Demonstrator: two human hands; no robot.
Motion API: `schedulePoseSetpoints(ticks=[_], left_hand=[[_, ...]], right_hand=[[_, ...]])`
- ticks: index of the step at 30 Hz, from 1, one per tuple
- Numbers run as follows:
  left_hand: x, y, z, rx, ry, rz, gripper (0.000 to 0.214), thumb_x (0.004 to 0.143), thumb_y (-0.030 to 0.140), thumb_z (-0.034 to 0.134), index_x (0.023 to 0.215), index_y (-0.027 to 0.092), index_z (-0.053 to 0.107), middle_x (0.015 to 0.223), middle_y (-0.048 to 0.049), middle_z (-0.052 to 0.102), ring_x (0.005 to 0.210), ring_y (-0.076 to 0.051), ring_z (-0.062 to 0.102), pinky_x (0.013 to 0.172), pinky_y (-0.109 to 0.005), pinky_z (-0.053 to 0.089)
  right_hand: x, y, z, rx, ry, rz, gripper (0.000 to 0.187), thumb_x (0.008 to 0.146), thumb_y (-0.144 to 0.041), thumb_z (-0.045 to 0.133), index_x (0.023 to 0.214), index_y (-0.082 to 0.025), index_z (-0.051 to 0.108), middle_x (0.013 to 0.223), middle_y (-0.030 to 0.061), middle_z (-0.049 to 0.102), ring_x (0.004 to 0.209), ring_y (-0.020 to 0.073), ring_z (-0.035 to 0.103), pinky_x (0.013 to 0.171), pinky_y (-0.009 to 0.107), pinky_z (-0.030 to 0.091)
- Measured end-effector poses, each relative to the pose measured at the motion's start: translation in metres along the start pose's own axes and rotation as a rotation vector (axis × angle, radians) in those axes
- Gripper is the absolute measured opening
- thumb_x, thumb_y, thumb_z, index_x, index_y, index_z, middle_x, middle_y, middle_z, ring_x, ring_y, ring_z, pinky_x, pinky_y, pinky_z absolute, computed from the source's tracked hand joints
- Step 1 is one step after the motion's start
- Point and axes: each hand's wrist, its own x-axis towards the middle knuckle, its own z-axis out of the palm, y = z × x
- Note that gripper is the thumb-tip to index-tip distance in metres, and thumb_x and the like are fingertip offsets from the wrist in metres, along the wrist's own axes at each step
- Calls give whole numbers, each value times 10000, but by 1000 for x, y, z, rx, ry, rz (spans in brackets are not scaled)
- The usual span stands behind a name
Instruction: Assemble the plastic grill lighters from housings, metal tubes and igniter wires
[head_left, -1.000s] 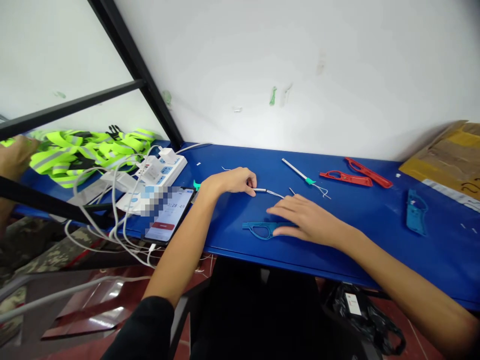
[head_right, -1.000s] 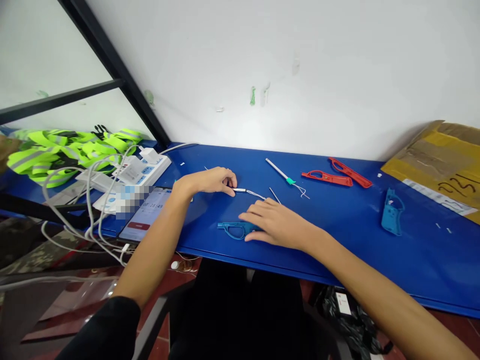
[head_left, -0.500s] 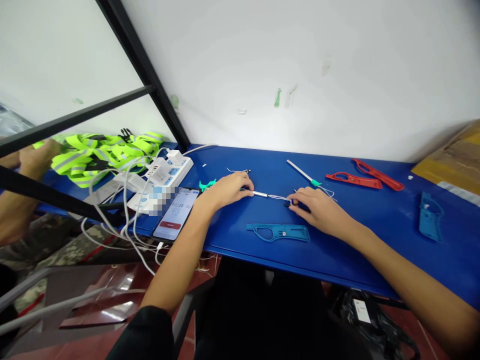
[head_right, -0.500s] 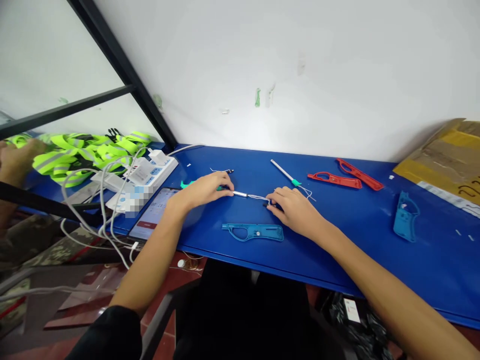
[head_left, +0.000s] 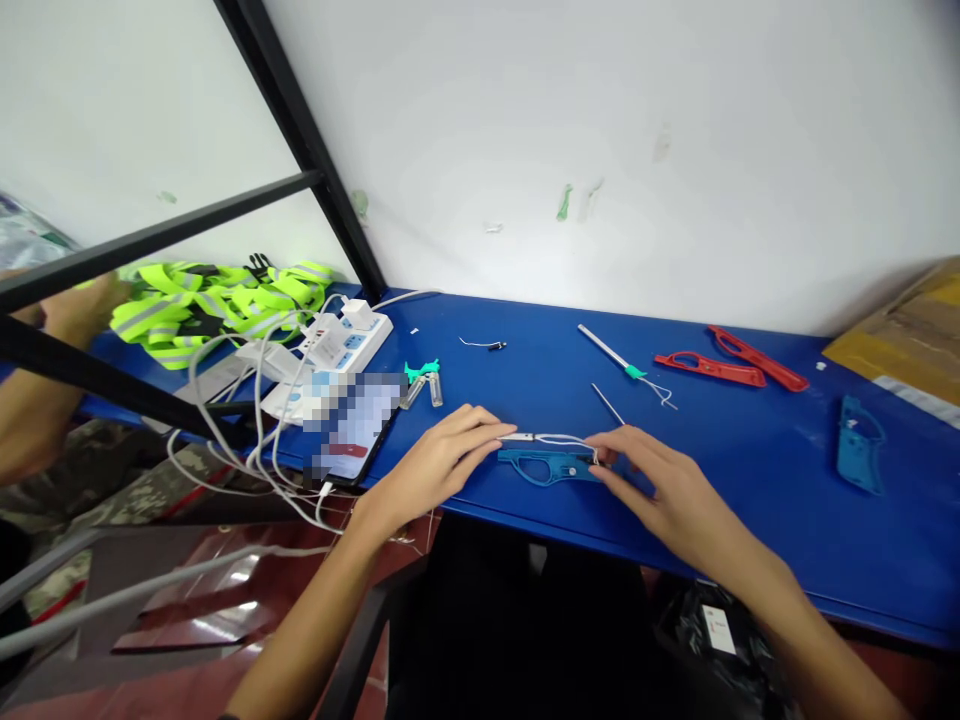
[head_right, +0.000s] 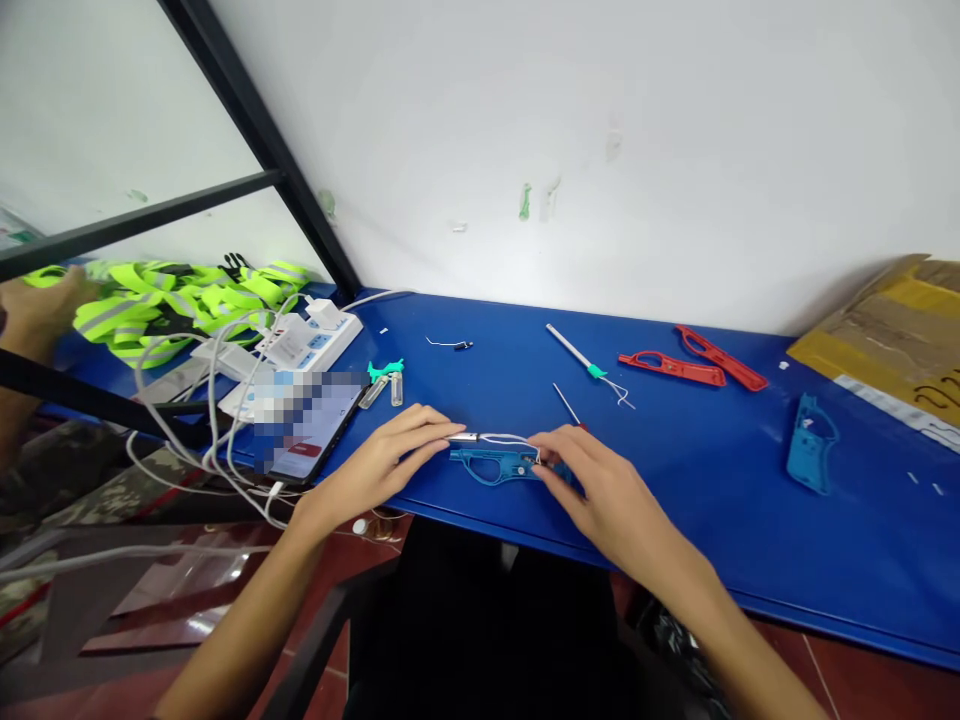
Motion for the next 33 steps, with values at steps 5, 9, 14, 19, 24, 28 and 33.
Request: schedulePoseSetpoints(ticks=[5, 9, 14, 19, 24, 28, 33], left_hand=[[-14, 1, 8, 52, 29, -30, 320, 1147, 272, 501, 1397, 262, 700, 1226, -82, 744, 1098, -230, 680, 1063, -480, 533], [-22, -1, 12, 63, 71, -86, 276, 1141, 314, 532, 1313, 244, 736, 1188, -64, 756, 1035, -218, 654, 959, -424, 532], [-30, -4, 15, 112, 97, -103, 276, 1148, 314, 515, 1292, 254, 742, 1185, -69, 756, 1030, -221, 656, 925, -425, 516], [-31, -6, 19, 182, 118, -99, 238, 1133, 303, 552, 1251, 250, 752, 1176, -69, 740, 1037, -226, 657, 927, -428, 505], [-29, -5, 19, 219, 116, -95, 222, 1131, 307, 548, 1199, 249, 752, 1206, -75, 744, 1072, -238, 656, 917, -421, 504], [-29, -5, 19, 235, 122, -90, 173, 1118, 279, 552, 1128, 229, 718, 1194, -68, 748, 1046, -233, 655, 891, -412, 487], [-27, -2, 20, 276, 110, -107, 144, 1101, 301, 572, 1099, 227, 695, 1223, -78, 735, 1058, -251, 650, 894, -419, 480]], right_hand=[[-12, 0, 26, -77, 129, -37, 173, 1092, -333, 592, 1239, -297, 678, 1073, 63, 791, 956, 259, 770, 915, 465, 631], [-13, 3, 39, -90, 156, -97, 177, 1077, -245, 622, 1238, -292, 680, 1110, 68, 791, 968, 250, 765, 908, 448, 629], [-20, -4, 49, -263, 128, -141, 312, 1071, -132, 562, 1309, -296, 681, 1190, 90, 788, 1028, 270, 762, 893, 455, 623], [-22, -7, 51, -249, 128, -131, 367, 1069, -108, 553, 1374, -292, 641, 1223, 101, 763, 1067, 273, 749, 942, 464, 634], [-21, -7, 51, -161, 86, -75, 376, 1092, -129, 512, 1413, -286, 630, 1289, 107, 728, 1148, 267, 736, 1035, 464, 627], [-21, -7, 52, -84, 107, -36, 389, 1107, -166, 508, 1466, -296, 581, 1315, 103, 720, 1183, 258, 735, 1061, 459, 625], [-21, -2, 52, -4, 124, 46, 388, 1120, -209, 498, 1486, -327, 550, 1336, 91, 721, 1196, 258, 738, 1079, 465, 617]])
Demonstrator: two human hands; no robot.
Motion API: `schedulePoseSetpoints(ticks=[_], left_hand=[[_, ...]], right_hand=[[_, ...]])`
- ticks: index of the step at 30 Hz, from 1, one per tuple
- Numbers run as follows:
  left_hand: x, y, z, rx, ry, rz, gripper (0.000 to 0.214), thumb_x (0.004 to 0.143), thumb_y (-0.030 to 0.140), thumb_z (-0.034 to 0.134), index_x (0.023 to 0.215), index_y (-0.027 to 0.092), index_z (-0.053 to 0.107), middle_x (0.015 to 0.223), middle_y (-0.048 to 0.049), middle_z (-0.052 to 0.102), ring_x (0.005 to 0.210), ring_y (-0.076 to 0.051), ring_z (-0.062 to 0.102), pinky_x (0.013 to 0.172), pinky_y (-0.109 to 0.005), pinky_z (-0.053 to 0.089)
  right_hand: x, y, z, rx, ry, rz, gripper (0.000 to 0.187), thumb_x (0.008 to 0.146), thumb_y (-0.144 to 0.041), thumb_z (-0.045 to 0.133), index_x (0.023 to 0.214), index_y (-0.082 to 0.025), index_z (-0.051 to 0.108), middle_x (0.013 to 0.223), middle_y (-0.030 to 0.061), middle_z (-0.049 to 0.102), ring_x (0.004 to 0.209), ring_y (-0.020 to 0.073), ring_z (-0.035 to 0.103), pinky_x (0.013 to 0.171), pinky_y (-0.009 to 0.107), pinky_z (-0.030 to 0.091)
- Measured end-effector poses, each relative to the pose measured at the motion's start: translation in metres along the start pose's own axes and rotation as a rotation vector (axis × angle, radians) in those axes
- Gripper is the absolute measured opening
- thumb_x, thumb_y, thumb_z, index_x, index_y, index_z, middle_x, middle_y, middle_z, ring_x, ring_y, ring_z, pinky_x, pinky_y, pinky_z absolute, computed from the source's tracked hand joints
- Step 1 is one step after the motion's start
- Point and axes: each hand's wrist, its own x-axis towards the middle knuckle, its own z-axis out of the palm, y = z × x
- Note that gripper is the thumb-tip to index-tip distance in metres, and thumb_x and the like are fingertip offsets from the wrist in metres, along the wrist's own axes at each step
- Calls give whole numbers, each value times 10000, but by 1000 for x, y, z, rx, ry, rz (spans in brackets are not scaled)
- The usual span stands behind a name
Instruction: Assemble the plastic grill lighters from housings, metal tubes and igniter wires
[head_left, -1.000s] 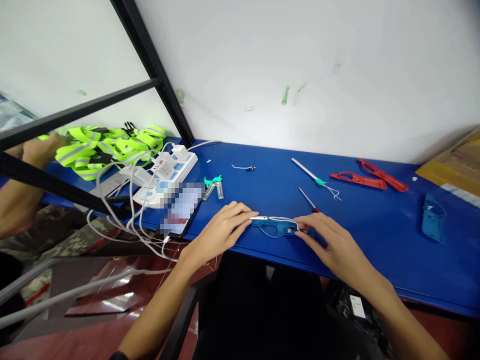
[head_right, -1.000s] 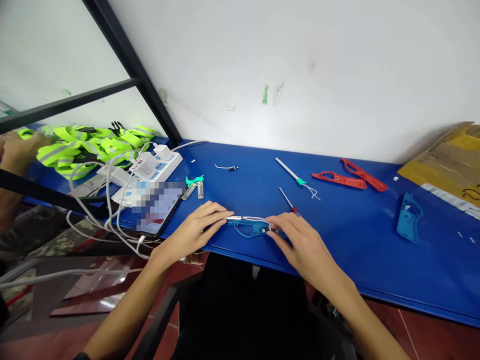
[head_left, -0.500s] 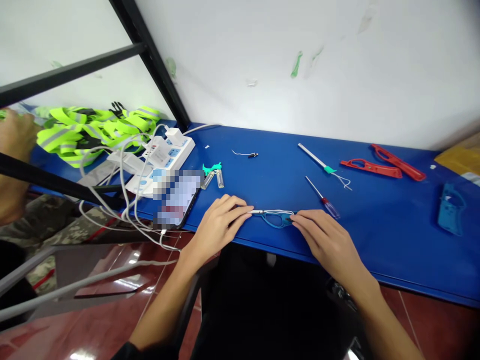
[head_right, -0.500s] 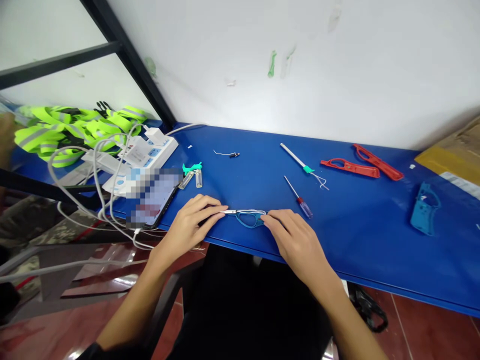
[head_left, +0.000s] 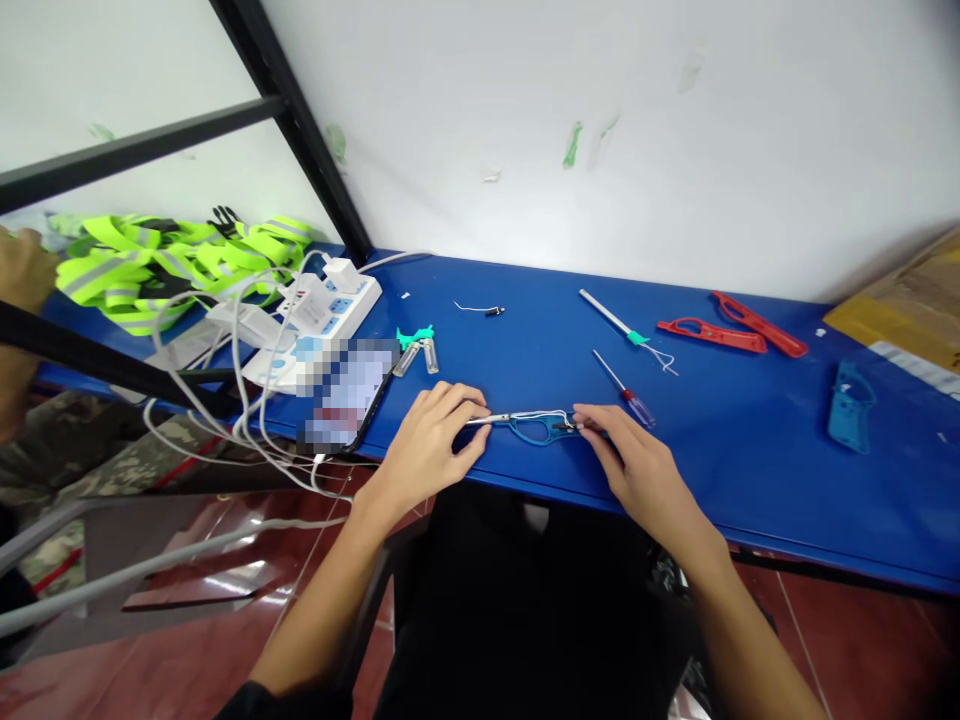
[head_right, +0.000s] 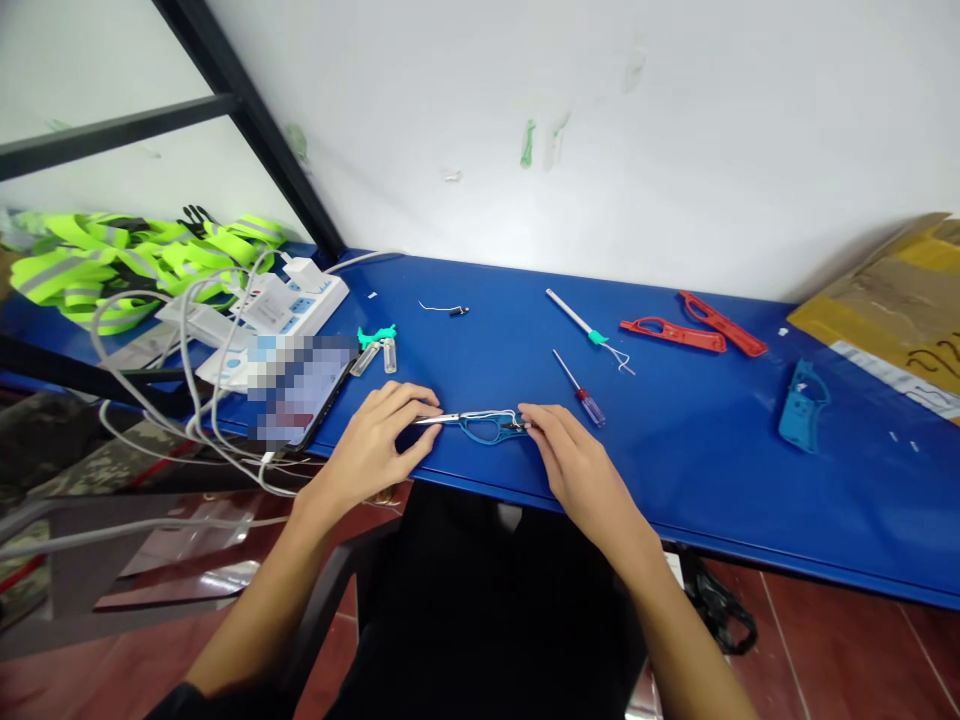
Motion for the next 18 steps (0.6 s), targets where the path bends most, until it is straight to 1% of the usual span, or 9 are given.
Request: schedulePoseSetpoints(ticks=[3, 6, 8, 13, 18], left_hand=[[2, 3, -1, 35, -4, -15, 227, 1112, 395, 591, 1214, 221, 696, 1251, -85, 732, 1076, -257, 646, 918, -423, 476], [5, 5, -2, 37, -5, 4, 281, 1138, 390, 542, 1314, 222, 684, 1250, -81, 744, 1079, -246, 653, 920, -409, 470], [8, 6, -2, 40, -3, 7, 275, 1149, 366, 517, 1309, 226, 692, 1228, -74, 754, 1055, -237, 660, 905, -400, 468], [14, 8, 2, 56, 3, 18, 255, 1131, 349, 564, 1288, 201, 699, 1204, -67, 754, 1043, -235, 657, 884, -388, 470], [10, 5, 6, 36, 46, -15, 197, 1134, 283, 552, 1224, 212, 712, 1186, -60, 751, 1031, -229, 657, 878, -388, 472]], right_hand=[[0, 1, 0, 10, 5, 27, 353, 1118, -221, 509, 1453, -310, 577, 1311, 89, 734, 1182, 255, 742, 1066, 441, 621], [0, 1, -1, 5, -9, 20, 318, 1120, -218, 509, 1417, -297, 593, 1302, 93, 731, 1182, 252, 738, 1066, 433, 613], [0, -1, -2, -8, -11, 1, 310, 1120, -209, 513, 1408, -291, 593, 1303, 92, 727, 1182, 247, 734, 1071, 428, 605], [3, -5, -2, -65, 0, -2, 323, 1101, -229, 577, 1421, -272, 585, 1342, 88, 709, 1224, 236, 712, 1105, 402, 576], [5, -4, -2, -194, 35, 0, 347, 1076, -315, 645, 1414, -265, 584, 1376, 118, 689, 1265, 297, 678, 1125, 511, 523]])
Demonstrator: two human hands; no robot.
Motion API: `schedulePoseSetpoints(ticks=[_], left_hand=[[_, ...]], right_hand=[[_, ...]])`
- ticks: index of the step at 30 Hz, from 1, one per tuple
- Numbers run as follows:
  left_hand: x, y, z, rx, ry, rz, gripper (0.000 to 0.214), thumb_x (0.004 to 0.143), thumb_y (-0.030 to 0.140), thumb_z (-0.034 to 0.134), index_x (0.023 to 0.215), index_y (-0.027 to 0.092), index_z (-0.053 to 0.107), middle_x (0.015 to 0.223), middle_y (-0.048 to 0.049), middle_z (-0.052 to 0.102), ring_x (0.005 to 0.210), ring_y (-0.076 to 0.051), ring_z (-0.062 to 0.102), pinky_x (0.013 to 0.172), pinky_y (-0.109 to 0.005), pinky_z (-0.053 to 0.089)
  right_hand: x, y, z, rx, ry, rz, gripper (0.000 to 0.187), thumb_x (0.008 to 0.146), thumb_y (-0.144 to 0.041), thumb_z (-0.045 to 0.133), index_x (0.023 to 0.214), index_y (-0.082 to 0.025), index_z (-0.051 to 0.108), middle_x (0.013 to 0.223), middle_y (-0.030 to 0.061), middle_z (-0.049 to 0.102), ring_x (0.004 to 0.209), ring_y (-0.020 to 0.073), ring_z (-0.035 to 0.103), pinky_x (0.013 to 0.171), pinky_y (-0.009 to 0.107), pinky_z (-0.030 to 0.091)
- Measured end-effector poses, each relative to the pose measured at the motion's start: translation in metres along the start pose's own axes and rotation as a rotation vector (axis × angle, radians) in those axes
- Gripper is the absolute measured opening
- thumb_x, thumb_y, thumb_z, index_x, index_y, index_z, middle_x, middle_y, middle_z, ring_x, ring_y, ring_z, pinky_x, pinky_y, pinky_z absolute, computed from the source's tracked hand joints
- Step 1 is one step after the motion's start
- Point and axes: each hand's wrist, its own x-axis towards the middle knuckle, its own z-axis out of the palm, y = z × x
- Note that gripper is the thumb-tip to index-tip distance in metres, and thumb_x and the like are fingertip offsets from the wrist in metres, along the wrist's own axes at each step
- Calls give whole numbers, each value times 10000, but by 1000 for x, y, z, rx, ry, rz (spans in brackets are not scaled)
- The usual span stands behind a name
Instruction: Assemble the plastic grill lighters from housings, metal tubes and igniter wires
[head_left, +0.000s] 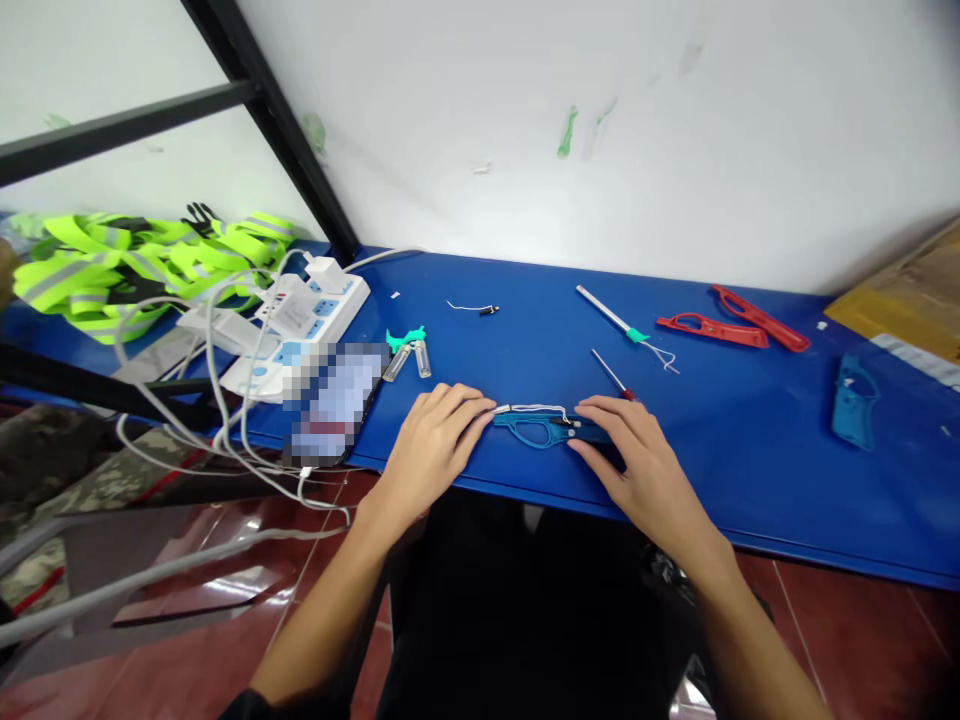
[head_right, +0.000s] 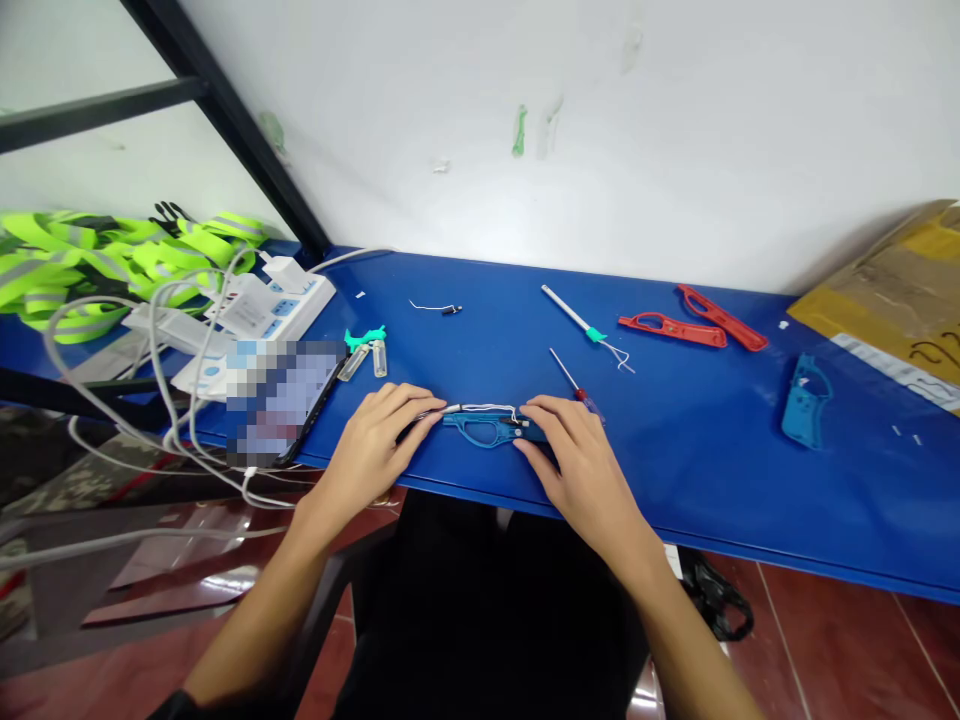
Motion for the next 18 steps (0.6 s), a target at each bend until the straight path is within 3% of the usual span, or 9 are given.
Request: schedulePoseSetpoints(ticks=[4, 7, 11, 18], left_hand=[[-3, -4, 3, -19, 43, -51, 160, 1124, 262, 573, 1200, 219, 708, 1158, -52, 751, 1041, -227, 662, 880, -391, 477], [-3, -4, 4, -10, 44, -52, 164, 1125, 240, 564, 1208, 224, 705, 1165, -57, 742, 1074, -235, 655, 897, -396, 486], [-4, -1, 4, 14, 46, -38, 172, 1127, 241, 555, 1213, 205, 699, 1172, -72, 730, 1059, -238, 649, 921, -411, 503], [-4, -1, 1, 20, -12, 130, 295, 1106, 295, 605, 1386, 243, 681, 1344, -106, 695, 1192, -271, 638, 968, -446, 534]], right_hand=[[0, 1, 1, -44, -35, -20, 311, 1087, -335, 630, 1386, -255, 603, 1366, 128, 684, 1249, 307, 669, 1087, 540, 506], [-1, -1, 0, -50, -77, -54, 223, 1105, -286, 591, 1317, -252, 653, 1368, 123, 674, 1244, 289, 661, 1070, 510, 500], [0, -5, -1, -71, -43, -126, 187, 1106, -207, 571, 1258, -221, 679, 1299, 120, 705, 1163, 261, 673, 1002, 452, 523], [5, -6, -1, -19, -64, -144, 103, 1109, -193, 551, 1152, -190, 645, 1190, 100, 739, 1029, 238, 678, 922, 424, 560]])
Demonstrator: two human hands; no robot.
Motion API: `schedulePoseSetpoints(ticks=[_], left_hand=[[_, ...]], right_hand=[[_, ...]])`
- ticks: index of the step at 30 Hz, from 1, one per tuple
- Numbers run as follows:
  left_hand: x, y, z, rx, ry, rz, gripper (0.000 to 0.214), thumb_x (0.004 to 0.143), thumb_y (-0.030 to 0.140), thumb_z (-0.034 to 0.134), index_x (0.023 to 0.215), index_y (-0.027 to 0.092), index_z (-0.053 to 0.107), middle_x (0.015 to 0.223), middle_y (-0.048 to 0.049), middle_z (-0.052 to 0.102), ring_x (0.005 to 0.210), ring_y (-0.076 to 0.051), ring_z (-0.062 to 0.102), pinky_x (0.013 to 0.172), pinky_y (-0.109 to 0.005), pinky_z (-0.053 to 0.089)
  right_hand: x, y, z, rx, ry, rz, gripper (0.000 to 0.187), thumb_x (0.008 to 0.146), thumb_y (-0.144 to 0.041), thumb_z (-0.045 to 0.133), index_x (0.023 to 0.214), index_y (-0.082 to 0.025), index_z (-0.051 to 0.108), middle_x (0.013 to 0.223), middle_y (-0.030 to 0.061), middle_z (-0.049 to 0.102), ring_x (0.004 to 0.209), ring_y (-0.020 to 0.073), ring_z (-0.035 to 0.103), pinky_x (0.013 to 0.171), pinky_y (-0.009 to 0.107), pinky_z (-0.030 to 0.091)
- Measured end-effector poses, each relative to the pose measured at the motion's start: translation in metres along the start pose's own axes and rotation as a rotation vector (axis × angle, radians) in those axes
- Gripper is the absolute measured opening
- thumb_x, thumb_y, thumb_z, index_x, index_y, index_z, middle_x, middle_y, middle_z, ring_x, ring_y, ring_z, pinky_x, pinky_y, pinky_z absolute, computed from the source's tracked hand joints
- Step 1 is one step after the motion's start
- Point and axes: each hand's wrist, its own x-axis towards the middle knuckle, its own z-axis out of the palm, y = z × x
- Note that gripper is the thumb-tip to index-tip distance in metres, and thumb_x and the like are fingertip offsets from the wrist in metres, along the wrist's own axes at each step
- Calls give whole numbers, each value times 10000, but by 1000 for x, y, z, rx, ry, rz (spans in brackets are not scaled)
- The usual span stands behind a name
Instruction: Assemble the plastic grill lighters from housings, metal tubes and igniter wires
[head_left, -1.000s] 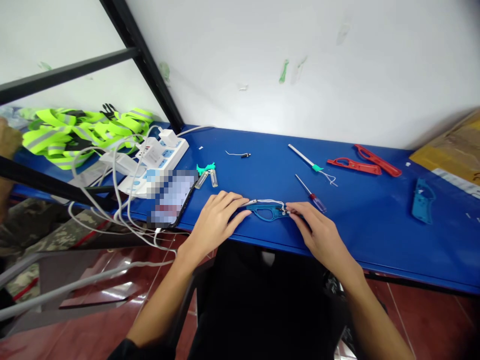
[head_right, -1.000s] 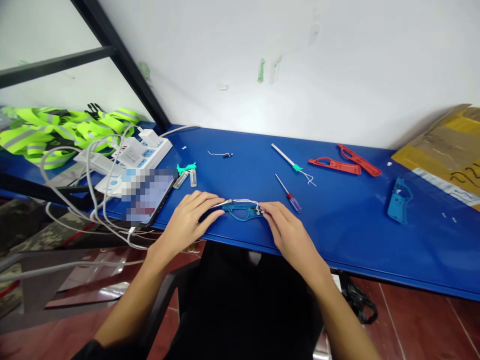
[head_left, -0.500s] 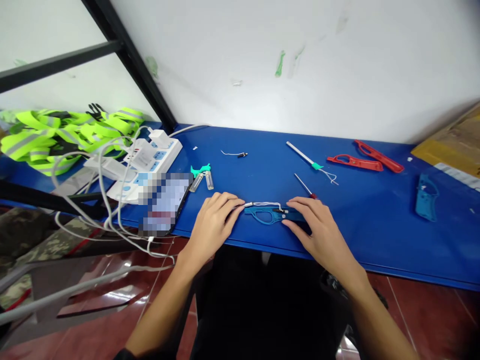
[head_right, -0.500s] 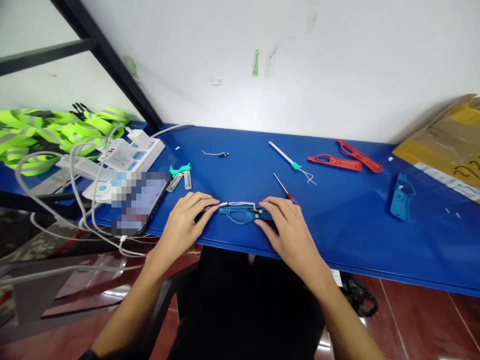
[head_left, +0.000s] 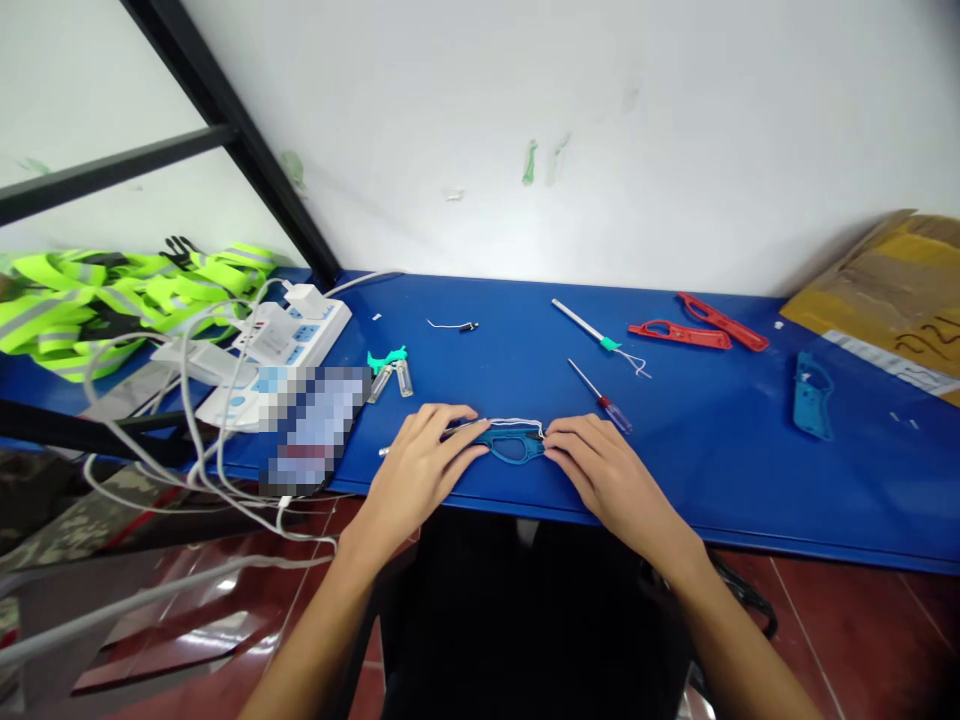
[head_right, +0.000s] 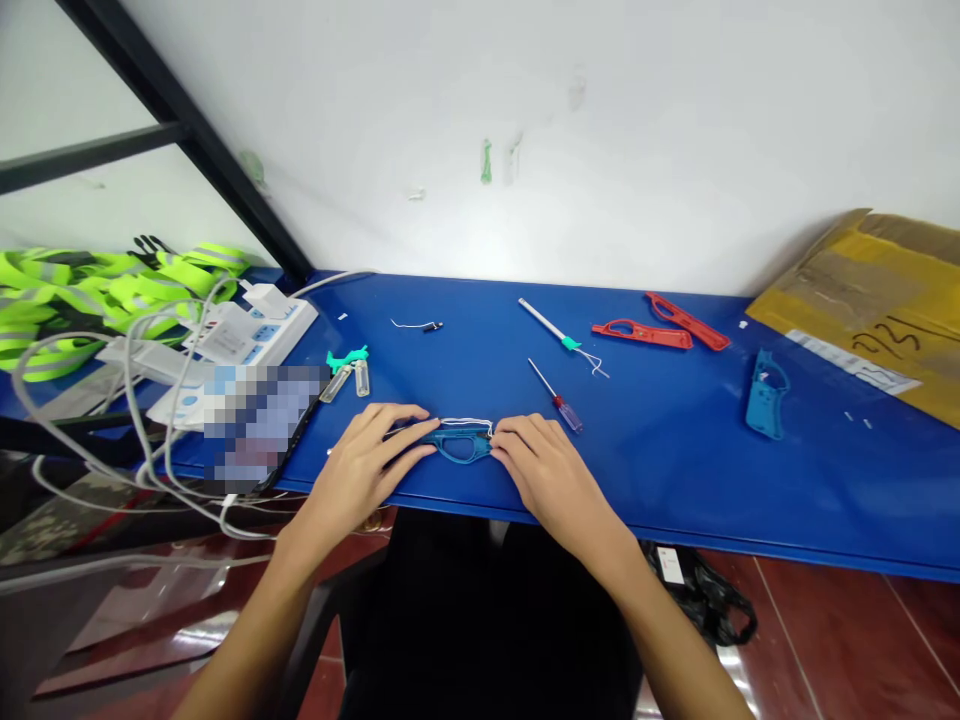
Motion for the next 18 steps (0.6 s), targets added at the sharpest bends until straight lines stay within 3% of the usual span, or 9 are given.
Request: schedulePoseSetpoints(ticks=[6, 13, 18], left_hand=[[0, -3, -1, -55, 19, 103, 268, 1088, 158, 609, 1301, 264, 733, 1320, -83, 720, 1182, -248, 633, 949, -424, 533], [-1, -5, 0, -88, 23, 116, 237, 1085, 165, 617, 1257, 257, 753, 1324, -82, 727, 1165, -246, 630, 944, -435, 533], [0, -3, 0, -84, 38, 100, 225, 1094, 173, 599, 1243, 240, 753, 1317, -87, 730, 1164, -244, 635, 954, -446, 547]], right_hand=[[0, 0, 1, 93, -40, 63, 111, 1126, -199, 499, 1142, -215, 608, 1199, 99, 727, 1034, 241, 684, 920, 442, 572], [-1, 4, 4, 146, -14, 118, 148, 1127, -189, 457, 1074, -235, 588, 1188, 98, 712, 1054, 244, 701, 934, 439, 576], [-4, 7, 5, 157, 147, 163, 102, 1125, -210, 475, 1117, -243, 572, 1208, 92, 728, 1089, 234, 722, 955, 399, 565]])
